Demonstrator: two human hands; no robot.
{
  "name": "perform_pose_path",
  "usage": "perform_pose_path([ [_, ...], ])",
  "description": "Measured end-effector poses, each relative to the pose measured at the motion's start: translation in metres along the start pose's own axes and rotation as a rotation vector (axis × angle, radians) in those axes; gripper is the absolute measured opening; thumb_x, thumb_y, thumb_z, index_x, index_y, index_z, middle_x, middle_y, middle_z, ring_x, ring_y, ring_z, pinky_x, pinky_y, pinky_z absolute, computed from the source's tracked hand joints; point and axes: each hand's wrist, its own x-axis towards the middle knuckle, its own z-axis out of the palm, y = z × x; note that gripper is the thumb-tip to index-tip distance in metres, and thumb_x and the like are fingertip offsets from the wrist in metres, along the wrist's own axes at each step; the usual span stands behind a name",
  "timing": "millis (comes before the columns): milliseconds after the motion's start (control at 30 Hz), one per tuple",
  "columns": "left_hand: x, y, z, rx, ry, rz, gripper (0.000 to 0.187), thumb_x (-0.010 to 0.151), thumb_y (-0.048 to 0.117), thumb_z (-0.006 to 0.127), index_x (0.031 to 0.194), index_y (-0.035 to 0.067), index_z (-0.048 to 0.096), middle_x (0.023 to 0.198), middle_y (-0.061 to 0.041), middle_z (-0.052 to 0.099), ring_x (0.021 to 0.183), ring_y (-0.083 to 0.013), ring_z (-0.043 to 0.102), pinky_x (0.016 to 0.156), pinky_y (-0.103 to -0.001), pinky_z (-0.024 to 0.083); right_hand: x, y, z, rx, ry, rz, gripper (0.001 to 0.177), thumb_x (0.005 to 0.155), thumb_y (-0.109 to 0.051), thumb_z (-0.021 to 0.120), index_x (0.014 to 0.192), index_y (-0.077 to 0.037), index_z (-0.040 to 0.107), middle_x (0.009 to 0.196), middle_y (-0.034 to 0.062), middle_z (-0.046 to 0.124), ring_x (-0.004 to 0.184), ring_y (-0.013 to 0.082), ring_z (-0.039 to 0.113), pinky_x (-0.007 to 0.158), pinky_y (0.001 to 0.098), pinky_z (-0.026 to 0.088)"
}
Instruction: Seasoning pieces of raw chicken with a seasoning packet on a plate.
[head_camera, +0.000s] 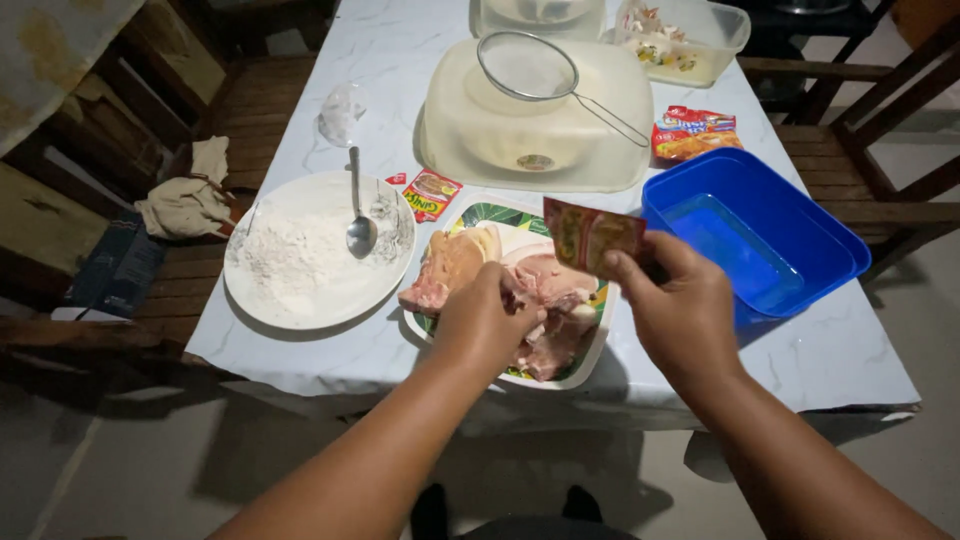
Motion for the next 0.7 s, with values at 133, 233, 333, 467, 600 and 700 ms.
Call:
perform_pose_path([
  [133, 0.003, 0.002, 0.001, 0.030, 0.028, -0.056, 0.049, 0.073, 0.026, 0.087, 0.104, 0.004, 0.057, 0.093, -0.018, 0.074, 0.091, -0.0350, 0.072, 0.080, -0.044, 0.056, 0.000, 0.002, -0.002, 0.059, 0.077, -0.017, 0.015, 0.098, -0.011, 0.073, 0.105, 0.002, 0.071, 0.085, 0.0045, 0.070, 0.072, 0.0072, 0.059, 0.063, 0.0255, 0.049],
  [233, 0.010, 0.004, 0.009, -0.020, 0.029, -0.112, 0.056, 0.068, 0.027, 0.088, 0.107, 0.004, 0.055, 0.095, -0.016, 0.074, 0.092, -0.0322, 0.074, 0.082, -0.041, 0.057, 0.003, -0.010, -0.004, 0.153, 0.144, -0.056, 0.016, 0.101, -0.013, 0.071, 0.108, 0.001, 0.070, 0.089, 0.0029, 0.071, 0.075, 0.0061, 0.062, 0.065, 0.0240, 0.051],
  [333, 0.019, 0.010, 0.013, -0.006, 0.048, -0.199, 0.060, 0.064, 0.029, 0.092, 0.106, 0.003, 0.057, 0.095, -0.015, 0.074, 0.093, -0.0321, 0.072, 0.083, -0.041, 0.057, 0.003, -0.011, -0.004, 0.233, 0.150, 0.040, 0.017, 0.100, -0.015, 0.070, 0.107, 0.000, 0.070, 0.088, 0.0019, 0.071, 0.071, 0.0063, 0.061, 0.062, 0.0240, 0.050],
  [467, 0.033, 0.009, 0.023, -0.099, -0.020, -0.300, 0.046, 0.063, 0.028, 0.089, 0.095, 0.002, 0.069, 0.090, -0.016, 0.075, 0.086, -0.0303, 0.074, 0.079, -0.041, 0.058, 0.003, -0.005, -0.008, 0.290, 0.186, 0.124, 0.016, 0.100, -0.015, 0.071, 0.102, 0.001, 0.070, 0.084, 0.0039, 0.069, 0.066, 0.0081, 0.058, 0.059, 0.0256, 0.048],
  [600, 0.052, 0.014, 0.025, -0.216, -0.118, -0.264, 0.035, 0.066, 0.026, 0.082, 0.090, 0.002, 0.076, 0.086, -0.016, 0.079, 0.080, -0.0281, 0.078, 0.075, -0.041, 0.061, 0.003, 0.008, -0.017, 0.395, 0.206, 0.055, 0.014, 0.101, -0.013, 0.071, 0.106, 0.000, 0.070, 0.088, 0.0039, 0.069, 0.070, 0.0085, 0.058, 0.062, 0.0258, 0.047],
  [700, 0.052, 0.031, 0.017, -0.096, -0.109, -0.097, 0.036, 0.064, 0.025, 0.083, 0.093, 0.005, 0.077, 0.089, -0.014, 0.078, 0.084, -0.0280, 0.077, 0.079, -0.038, 0.059, 0.006, 0.002, -0.026, 0.412, 0.244, 0.085, 0.014, 0.102, -0.012, 0.069, 0.107, 0.001, 0.068, 0.088, 0.0048, 0.069, 0.069, 0.0094, 0.059, 0.062, 0.0269, 0.048],
])
